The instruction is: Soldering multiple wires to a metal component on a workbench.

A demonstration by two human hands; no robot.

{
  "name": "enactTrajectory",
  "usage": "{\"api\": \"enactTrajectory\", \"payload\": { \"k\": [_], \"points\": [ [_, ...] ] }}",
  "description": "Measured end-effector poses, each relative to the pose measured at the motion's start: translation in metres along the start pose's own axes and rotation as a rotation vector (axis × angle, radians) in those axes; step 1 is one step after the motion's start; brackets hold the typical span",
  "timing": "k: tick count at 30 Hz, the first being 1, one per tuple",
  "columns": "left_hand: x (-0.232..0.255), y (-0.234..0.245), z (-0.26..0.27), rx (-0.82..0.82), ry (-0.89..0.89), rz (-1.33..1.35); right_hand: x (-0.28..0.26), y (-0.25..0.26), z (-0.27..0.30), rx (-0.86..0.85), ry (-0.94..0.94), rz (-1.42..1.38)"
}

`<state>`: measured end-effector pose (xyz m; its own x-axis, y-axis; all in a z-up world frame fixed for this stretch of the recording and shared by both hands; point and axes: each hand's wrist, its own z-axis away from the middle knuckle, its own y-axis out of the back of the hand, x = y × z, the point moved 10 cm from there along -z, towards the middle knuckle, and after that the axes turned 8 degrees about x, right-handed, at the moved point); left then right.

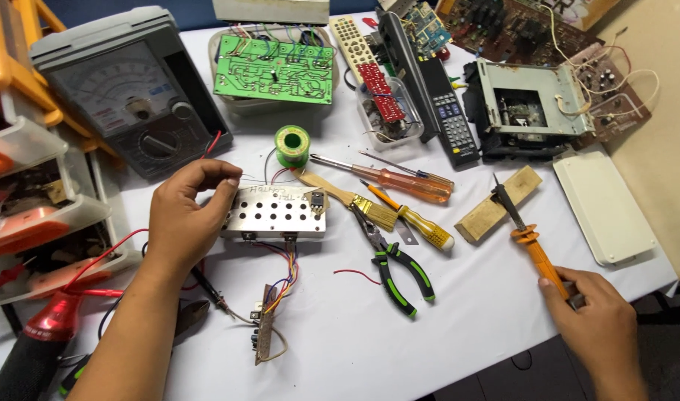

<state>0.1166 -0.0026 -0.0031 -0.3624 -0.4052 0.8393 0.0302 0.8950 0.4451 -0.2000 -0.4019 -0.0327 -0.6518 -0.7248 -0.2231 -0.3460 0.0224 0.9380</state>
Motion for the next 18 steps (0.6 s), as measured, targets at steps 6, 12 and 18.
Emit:
{"api": "enactTrajectory", "payload": {
  "k": [6,12,18],
  "points": [
    [-0.003,-0.001,0.001,0.000,-0.006,-0.018,-0.009,0.008,-0.003,0.173,0.114,-0.043],
    [-0.004,-0.001,0.001,0.000,-0.006,-0.015,-0.002,0.001,-0.009,0.081,0.018,-0.077],
    [0.001,0.000,0.000,-0.027,0.068,0.008,0.004,-0.009,-0.011,-0.006,-0.033,-0.064]
  ]
}}
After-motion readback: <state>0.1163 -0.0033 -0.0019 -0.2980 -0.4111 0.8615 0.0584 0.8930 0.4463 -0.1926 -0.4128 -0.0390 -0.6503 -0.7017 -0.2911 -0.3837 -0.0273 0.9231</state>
